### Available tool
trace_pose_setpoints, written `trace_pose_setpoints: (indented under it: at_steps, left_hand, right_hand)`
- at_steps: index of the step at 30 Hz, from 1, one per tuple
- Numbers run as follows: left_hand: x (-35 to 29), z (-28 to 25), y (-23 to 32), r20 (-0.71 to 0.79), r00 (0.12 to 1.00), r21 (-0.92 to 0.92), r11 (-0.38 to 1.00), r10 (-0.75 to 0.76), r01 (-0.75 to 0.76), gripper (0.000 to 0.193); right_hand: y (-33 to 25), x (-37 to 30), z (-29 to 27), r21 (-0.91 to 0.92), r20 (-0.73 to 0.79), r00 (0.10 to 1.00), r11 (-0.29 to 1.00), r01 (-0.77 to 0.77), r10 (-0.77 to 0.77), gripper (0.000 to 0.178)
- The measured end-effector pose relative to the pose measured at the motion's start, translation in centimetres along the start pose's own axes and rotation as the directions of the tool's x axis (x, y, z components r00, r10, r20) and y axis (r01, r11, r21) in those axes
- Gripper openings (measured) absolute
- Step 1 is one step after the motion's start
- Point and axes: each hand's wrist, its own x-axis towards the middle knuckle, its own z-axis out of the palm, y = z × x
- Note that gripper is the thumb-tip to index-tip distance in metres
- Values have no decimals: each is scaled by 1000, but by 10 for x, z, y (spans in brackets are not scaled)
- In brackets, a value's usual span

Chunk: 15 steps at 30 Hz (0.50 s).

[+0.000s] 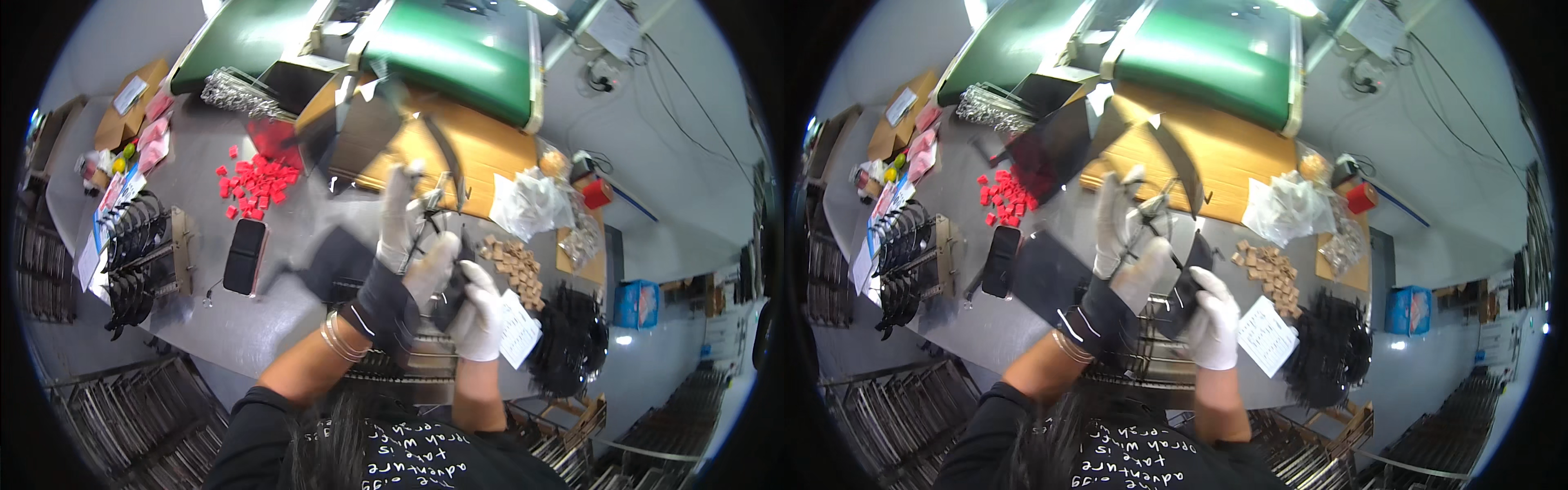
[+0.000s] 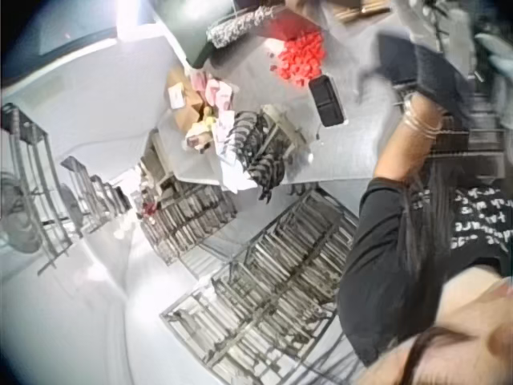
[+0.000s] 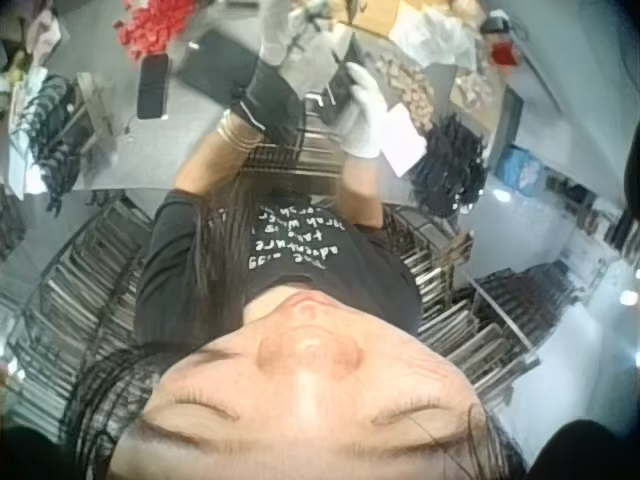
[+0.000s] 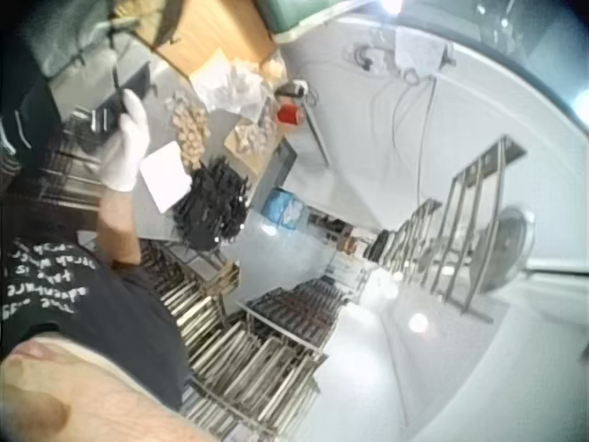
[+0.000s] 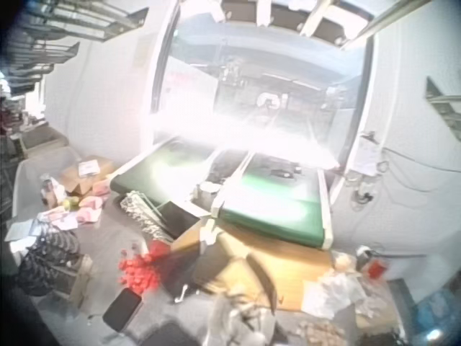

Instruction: The person assembles small black plastic components onto a metal rack, repeatedly picking up parts and securing them with zip ties. The person also handles red plastic pieces and a smartphone on the table.

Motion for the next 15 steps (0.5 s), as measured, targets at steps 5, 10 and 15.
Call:
trace_pose_setpoints:
  at_steps: [5,10,15]
  left_hand:
    - [-24,40,22,513,803,320,801,302,-506,72]
    - [-66,16,44,477,877,177,971,60,-163,78]
    - [-46,-103,151,-3,1000,-251,968,15,-15,80]
  right_hand:
    - [-17,8,-10,-811,217,973,539,226,-81,53]
    - [-56,-12,-12,-926,353,794,309,219,496,56]
    - [-20,-64,-99,-242,140,877,875,-419,459,52]
